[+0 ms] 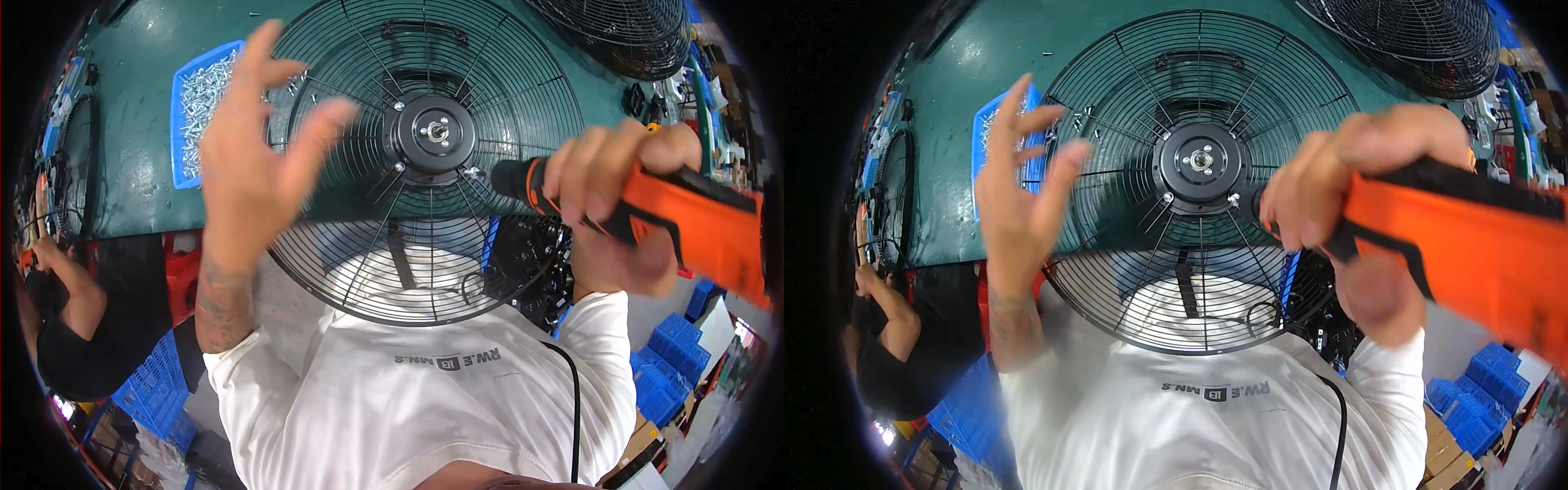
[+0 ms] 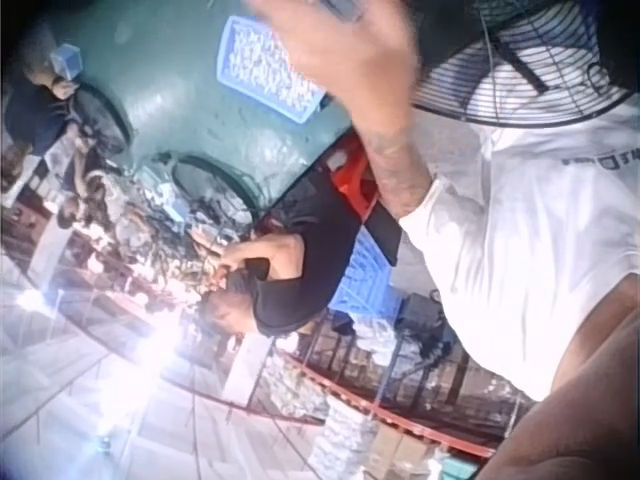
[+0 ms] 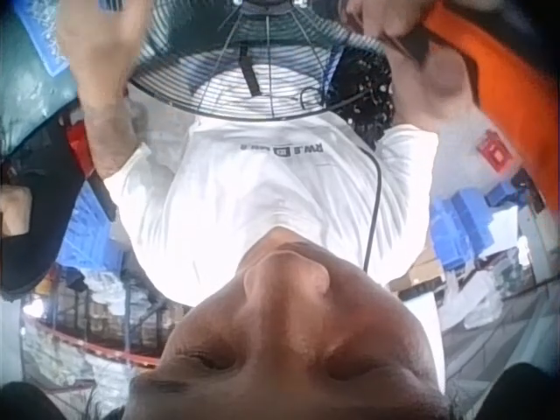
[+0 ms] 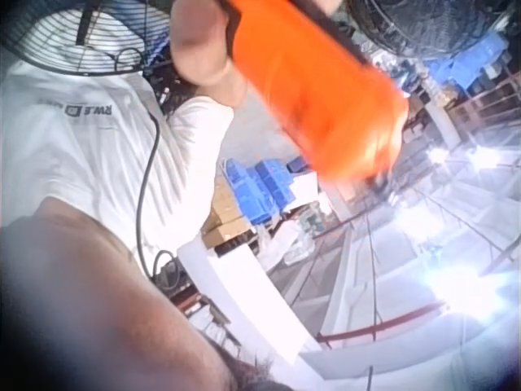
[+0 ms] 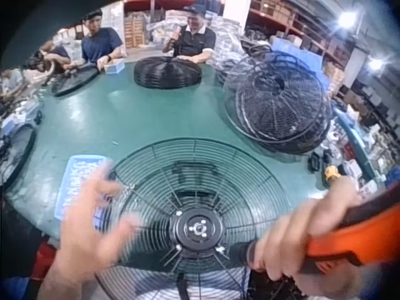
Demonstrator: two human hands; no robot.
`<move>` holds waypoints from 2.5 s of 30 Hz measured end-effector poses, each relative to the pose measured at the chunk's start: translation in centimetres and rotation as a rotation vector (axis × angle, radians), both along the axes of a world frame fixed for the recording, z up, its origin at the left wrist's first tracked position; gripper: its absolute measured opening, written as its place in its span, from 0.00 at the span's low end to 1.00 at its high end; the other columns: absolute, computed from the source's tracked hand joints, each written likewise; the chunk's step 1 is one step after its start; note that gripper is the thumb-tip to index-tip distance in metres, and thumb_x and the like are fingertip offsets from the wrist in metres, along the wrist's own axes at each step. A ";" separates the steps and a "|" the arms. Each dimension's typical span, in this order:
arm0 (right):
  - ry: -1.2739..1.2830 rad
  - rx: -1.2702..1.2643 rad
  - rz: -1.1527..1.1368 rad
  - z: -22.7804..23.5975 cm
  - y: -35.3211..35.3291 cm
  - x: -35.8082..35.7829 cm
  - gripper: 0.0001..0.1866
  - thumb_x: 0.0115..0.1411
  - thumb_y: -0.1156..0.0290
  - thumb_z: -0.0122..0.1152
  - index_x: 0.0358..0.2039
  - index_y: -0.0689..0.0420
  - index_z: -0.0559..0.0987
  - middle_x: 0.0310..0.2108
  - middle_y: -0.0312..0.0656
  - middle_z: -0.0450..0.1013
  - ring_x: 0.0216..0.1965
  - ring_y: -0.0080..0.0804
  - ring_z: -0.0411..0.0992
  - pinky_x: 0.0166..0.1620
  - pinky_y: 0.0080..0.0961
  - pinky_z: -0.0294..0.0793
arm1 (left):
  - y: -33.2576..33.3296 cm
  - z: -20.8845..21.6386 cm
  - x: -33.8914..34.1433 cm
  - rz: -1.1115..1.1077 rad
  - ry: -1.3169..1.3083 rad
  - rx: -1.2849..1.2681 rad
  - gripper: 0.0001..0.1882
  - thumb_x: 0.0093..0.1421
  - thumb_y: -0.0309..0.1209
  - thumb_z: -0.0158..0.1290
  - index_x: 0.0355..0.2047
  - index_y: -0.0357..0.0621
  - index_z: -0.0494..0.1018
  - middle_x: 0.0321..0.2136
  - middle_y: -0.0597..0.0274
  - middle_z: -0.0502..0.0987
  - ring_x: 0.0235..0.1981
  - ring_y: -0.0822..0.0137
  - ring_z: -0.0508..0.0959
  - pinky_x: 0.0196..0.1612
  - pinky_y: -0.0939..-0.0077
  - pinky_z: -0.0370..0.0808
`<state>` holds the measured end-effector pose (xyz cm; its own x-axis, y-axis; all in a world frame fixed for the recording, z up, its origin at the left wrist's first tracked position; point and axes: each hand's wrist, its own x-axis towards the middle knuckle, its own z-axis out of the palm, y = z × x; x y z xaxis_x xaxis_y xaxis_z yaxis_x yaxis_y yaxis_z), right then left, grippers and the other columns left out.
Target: Assembling the motor and guard components of an industrial fan using an electric screwdriver.
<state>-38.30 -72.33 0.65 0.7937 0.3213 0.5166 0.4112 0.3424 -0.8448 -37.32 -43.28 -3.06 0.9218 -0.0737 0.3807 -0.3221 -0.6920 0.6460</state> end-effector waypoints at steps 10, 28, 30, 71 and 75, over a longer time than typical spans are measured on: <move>0.204 -0.013 -0.015 -2.7 0.9 1.6 0.26 0.61 0.59 0.71 0.48 0.58 0.66 0.26 0.38 0.70 0.26 0.27 0.70 0.33 0.30 0.76 | 5.3 -7.3 4.6 0.161 0.065 -0.017 0.29 0.63 0.38 0.62 0.59 0.32 0.71 0.49 0.45 0.80 0.52 0.55 0.79 0.56 0.61 0.74; 0.086 -0.004 0.237 -4.4 0.8 2.7 0.28 0.55 0.65 0.76 0.47 0.63 0.68 0.31 0.44 0.73 0.28 0.31 0.72 0.32 0.30 0.73 | 5.7 -8.3 4.7 0.063 0.182 -0.304 0.19 0.69 0.21 0.46 0.59 0.32 0.71 0.48 0.48 0.81 0.52 0.61 0.80 0.59 0.69 0.72; 0.061 -0.009 0.189 -4.5 1.3 2.6 0.28 0.55 0.66 0.75 0.48 0.63 0.68 0.31 0.44 0.73 0.29 0.31 0.72 0.33 0.30 0.74 | 5.9 -8.2 4.6 0.086 0.148 -0.321 0.18 0.68 0.21 0.47 0.57 0.33 0.73 0.45 0.48 0.83 0.49 0.60 0.82 0.56 0.69 0.74; 0.101 -0.013 -0.185 -4.2 0.7 9.8 0.13 0.52 0.72 0.73 0.36 0.61 0.79 0.25 0.31 0.76 0.27 0.16 0.74 0.32 0.19 0.74 | 5.3 -7.7 5.3 0.084 0.265 -0.280 0.20 0.70 0.22 0.47 0.62 0.33 0.70 0.48 0.52 0.81 0.51 0.64 0.80 0.58 0.70 0.73; 0.131 -0.150 0.153 -3.9 0.5 10.2 0.17 0.52 0.67 0.75 0.39 0.61 0.81 0.27 0.31 0.76 0.29 0.17 0.72 0.34 0.19 0.72 | 5.5 -7.8 5.1 0.089 0.276 -0.295 0.20 0.70 0.22 0.47 0.62 0.33 0.70 0.48 0.51 0.81 0.51 0.64 0.80 0.58 0.70 0.74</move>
<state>-28.12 -71.88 -3.26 0.7871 0.5078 0.3501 0.2479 0.2592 -0.9335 -32.24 -37.77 -10.90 0.9901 0.0859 0.1113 -0.0566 -0.4812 0.8748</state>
